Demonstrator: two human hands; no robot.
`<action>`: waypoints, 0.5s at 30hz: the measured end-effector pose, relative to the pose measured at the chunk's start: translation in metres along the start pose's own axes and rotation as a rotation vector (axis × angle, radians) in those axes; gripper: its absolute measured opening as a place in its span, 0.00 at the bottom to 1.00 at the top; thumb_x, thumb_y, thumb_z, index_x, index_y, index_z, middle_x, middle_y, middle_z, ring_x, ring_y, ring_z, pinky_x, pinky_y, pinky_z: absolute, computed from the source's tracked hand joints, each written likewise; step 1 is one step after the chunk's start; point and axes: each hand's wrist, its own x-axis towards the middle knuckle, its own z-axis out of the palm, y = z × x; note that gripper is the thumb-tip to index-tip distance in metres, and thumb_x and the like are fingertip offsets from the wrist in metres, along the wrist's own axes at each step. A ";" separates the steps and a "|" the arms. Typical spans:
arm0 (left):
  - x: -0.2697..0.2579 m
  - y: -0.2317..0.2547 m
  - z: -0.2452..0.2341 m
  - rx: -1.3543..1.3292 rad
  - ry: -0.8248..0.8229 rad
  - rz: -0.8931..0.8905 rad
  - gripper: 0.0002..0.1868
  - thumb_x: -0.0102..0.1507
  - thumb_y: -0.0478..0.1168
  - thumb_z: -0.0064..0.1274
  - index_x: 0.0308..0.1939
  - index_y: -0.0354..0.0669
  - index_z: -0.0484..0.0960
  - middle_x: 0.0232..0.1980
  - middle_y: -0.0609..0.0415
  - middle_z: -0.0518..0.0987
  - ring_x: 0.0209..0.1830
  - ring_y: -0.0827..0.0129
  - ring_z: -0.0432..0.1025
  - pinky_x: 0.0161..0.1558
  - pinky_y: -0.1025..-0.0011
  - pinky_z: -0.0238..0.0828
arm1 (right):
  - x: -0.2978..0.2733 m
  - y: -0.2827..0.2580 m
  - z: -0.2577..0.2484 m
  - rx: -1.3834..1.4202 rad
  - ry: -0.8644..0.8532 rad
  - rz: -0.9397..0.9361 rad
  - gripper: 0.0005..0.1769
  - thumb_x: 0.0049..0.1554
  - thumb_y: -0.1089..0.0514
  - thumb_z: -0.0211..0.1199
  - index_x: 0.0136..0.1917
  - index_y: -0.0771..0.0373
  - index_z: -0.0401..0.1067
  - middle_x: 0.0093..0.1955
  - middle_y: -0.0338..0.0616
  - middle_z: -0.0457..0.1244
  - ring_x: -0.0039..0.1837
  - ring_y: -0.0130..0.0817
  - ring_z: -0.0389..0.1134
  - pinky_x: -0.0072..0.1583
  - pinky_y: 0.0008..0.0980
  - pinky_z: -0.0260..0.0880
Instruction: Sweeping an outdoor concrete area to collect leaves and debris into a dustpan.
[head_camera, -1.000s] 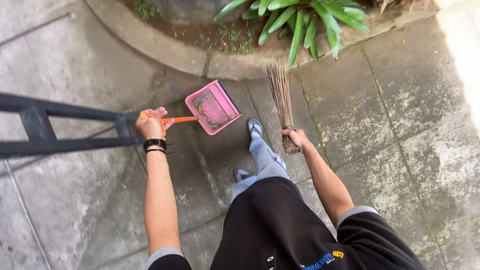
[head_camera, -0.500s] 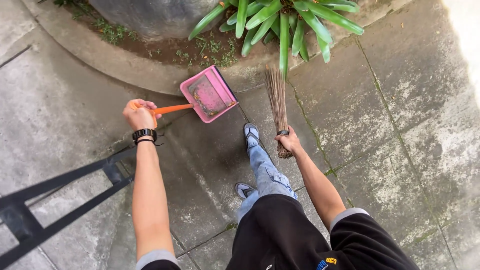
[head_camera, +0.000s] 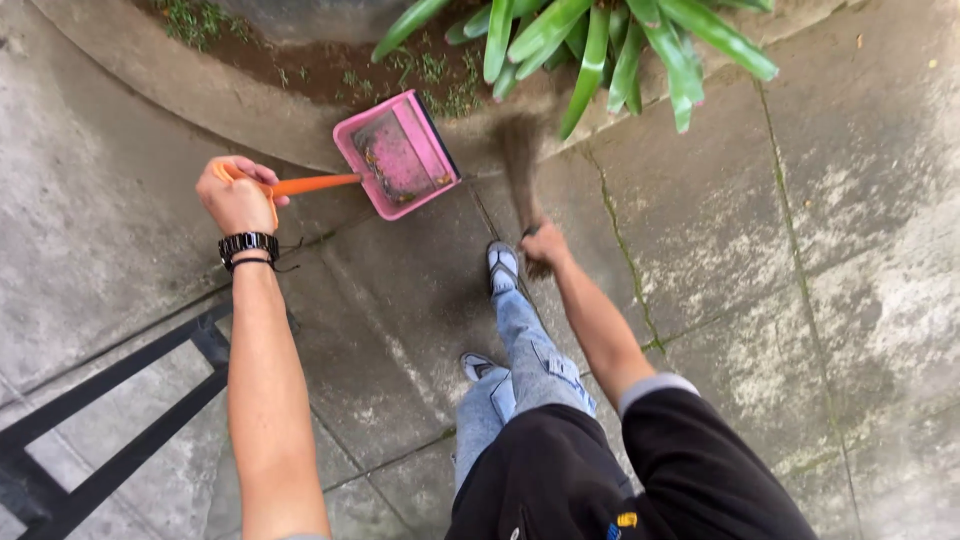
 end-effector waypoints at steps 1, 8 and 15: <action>0.002 0.004 0.004 -0.007 0.004 0.001 0.13 0.61 0.23 0.31 0.38 0.36 0.73 0.31 0.47 0.79 0.25 0.66 0.76 0.20 0.66 0.77 | -0.015 -0.001 -0.004 -0.005 0.005 -0.004 0.53 0.43 0.41 0.73 0.77 0.58 0.58 0.66 0.63 0.65 0.68 0.57 0.67 0.68 0.46 0.67; 0.009 0.007 -0.003 -0.037 -0.006 -0.013 0.15 0.57 0.21 0.30 0.38 0.36 0.72 0.31 0.47 0.78 0.26 0.66 0.75 0.20 0.66 0.76 | -0.058 0.005 -0.039 0.025 0.096 0.060 0.58 0.47 0.42 0.69 0.84 0.50 0.45 0.64 0.65 0.65 0.66 0.63 0.67 0.68 0.50 0.67; 0.017 0.009 -0.007 -0.110 -0.027 -0.022 0.14 0.57 0.20 0.31 0.39 0.35 0.71 0.33 0.46 0.76 0.26 0.64 0.75 0.21 0.65 0.76 | 0.089 0.040 -0.040 0.049 0.089 0.295 0.59 0.46 0.45 0.69 0.81 0.61 0.43 0.64 0.65 0.65 0.64 0.58 0.70 0.66 0.47 0.71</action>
